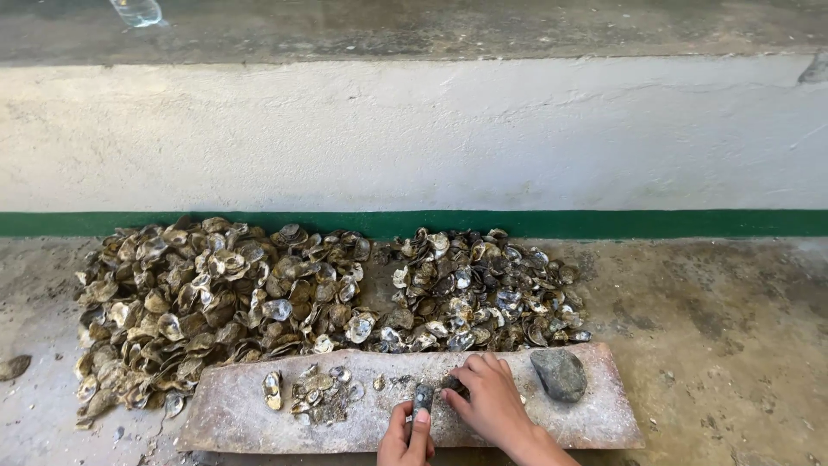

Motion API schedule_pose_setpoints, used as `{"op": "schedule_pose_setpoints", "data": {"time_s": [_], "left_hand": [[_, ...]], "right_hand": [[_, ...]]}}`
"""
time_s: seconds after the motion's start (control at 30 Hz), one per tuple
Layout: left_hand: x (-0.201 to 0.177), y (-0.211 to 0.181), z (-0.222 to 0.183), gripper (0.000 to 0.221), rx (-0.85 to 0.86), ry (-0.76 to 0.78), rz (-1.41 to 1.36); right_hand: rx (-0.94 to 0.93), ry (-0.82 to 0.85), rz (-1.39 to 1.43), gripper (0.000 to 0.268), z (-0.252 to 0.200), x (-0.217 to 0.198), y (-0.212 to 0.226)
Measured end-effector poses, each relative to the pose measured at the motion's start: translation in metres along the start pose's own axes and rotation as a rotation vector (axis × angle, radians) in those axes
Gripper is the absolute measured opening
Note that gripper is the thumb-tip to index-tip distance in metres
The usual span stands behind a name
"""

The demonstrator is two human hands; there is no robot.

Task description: The person is using a metal tool and a stone to shuck and clean oyster shells on a concrete platform.

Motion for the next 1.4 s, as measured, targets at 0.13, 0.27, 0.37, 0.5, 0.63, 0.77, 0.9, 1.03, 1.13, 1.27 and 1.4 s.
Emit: {"op": "schedule_pose_setpoints", "data": {"time_s": [0.13, 0.27, 0.37, 0.5, 0.63, 0.77, 0.9, 1.03, 1.13, 1.27, 1.4], "left_hand": [[-0.002, 0.004, 0.006, 0.038, 0.071, -0.021, 0.073], [-0.006, 0.011, 0.012, 0.041, 0.053, -0.054, 0.206], [-0.009, 0.008, 0.011, 0.042, 0.06, -0.08, 0.283], [-0.012, 0.004, 0.009, 0.043, 0.016, -0.113, 0.373], [-0.011, 0.012, 0.008, 0.042, 0.071, -0.114, 0.398], [-0.008, 0.023, 0.019, 0.04, 0.133, -0.075, 0.266], [-0.007, -0.006, -0.008, 0.043, 0.103, 0.01, 0.077], [-0.001, -0.04, -0.015, 0.048, 0.047, 0.029, 0.086], [-0.005, -0.056, -0.026, 0.051, -0.065, -0.022, 0.205], [-0.016, -0.049, -0.004, 0.051, 0.204, -0.012, 0.542], [-0.004, -0.103, -0.029, 0.053, 0.16, 0.114, 0.623]], "right_hand": [[0.0, -0.019, 0.049, 0.036, 0.002, -0.004, -0.003], [-0.03, -0.083, 0.083, 0.026, 0.003, -0.005, -0.004], [-0.088, -0.181, 0.041, 0.023, 0.003, -0.006, -0.005], [-0.094, -0.264, -0.07, 0.031, 0.008, 0.007, -0.022], [-0.028, -0.369, -0.101, 0.034, 0.01, -0.017, -0.033], [0.082, -0.165, -0.048, 0.029, 0.006, -0.039, -0.047], [0.008, -0.211, -0.11, 0.037, -0.01, -0.041, -0.07], [0.091, -0.363, -0.128, 0.036, -0.014, -0.088, -0.077], [0.138, -0.259, -0.184, 0.051, -0.024, -0.104, -0.076], [0.462, 0.243, -0.256, 0.093, -0.042, -0.091, -0.088], [0.498, 0.307, -0.251, 0.096, -0.049, -0.096, -0.08]]}}
Point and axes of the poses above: each hand's wrist, its own z-axis towards the middle knuckle, its own x-axis out of the palm, y = z × x, the point moved 5 cm from there along z, towards the middle knuckle, and after that the axes turned 3 degrees about -y, right-handed, at the moved point
